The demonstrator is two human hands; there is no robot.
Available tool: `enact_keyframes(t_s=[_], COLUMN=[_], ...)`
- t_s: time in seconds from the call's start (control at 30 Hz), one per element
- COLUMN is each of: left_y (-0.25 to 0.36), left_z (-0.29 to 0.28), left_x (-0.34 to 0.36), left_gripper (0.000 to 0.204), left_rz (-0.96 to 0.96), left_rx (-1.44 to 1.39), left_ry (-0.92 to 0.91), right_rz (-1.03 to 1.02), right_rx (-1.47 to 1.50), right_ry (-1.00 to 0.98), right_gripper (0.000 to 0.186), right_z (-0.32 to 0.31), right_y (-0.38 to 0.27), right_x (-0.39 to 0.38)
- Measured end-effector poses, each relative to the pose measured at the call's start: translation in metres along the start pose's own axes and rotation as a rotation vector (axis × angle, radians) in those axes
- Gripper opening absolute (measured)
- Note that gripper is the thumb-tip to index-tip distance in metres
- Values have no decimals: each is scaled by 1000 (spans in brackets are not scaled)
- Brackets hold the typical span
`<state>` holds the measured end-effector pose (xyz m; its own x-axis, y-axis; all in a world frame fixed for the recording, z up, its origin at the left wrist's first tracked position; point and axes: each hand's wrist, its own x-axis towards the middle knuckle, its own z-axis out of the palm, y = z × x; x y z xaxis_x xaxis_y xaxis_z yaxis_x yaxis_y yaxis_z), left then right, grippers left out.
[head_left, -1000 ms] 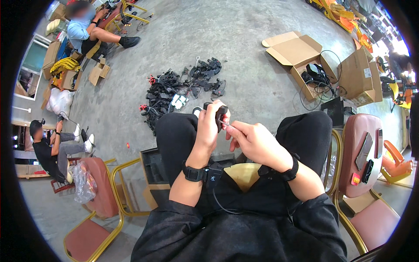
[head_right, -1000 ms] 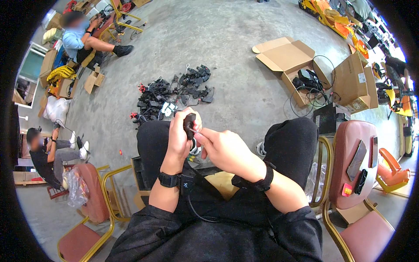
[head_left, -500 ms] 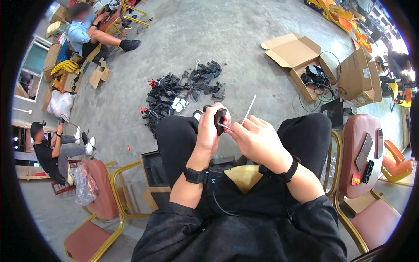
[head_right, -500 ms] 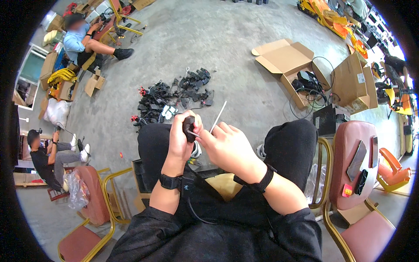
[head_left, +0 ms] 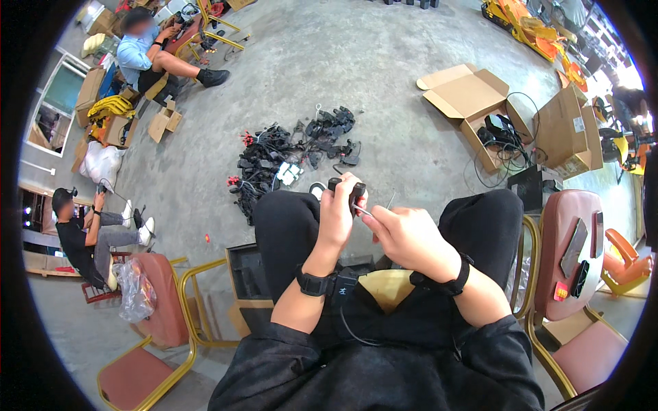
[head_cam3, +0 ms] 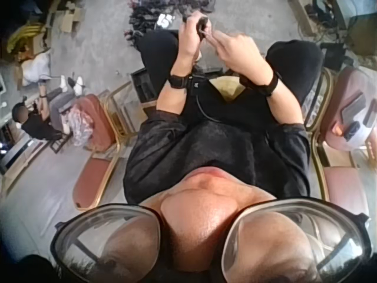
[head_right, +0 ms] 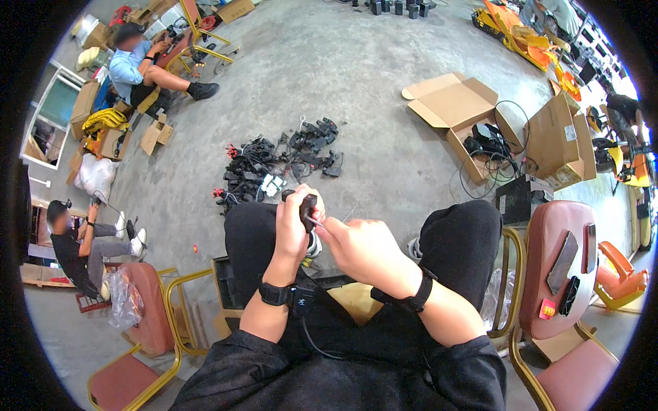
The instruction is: Repairing a small electronic component using a hex key and applying a sticker.
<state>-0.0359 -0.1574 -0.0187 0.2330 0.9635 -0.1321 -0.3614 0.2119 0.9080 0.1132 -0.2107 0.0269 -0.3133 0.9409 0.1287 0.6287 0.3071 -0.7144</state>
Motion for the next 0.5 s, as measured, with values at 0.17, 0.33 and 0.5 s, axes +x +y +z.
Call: enact_keyframes(t_s=[0.17,0.33,0.5], left_y=[6,12,13], left_z=[1,5,8], left_x=[-1,-2,-2], left_gripper=[30,33,39], left_rz=[1,-13,-128], left_rx=[-77,-66,-59], left_ry=[-24,-48,20], right_rz=[377,58,-213], right_rx=[762,57,-308], right_ry=[-308,-24,215], right_gripper=[36,24,17], right_z=[-9,0,10], right_y=[-11,-8,6], right_x=[0,0,2])
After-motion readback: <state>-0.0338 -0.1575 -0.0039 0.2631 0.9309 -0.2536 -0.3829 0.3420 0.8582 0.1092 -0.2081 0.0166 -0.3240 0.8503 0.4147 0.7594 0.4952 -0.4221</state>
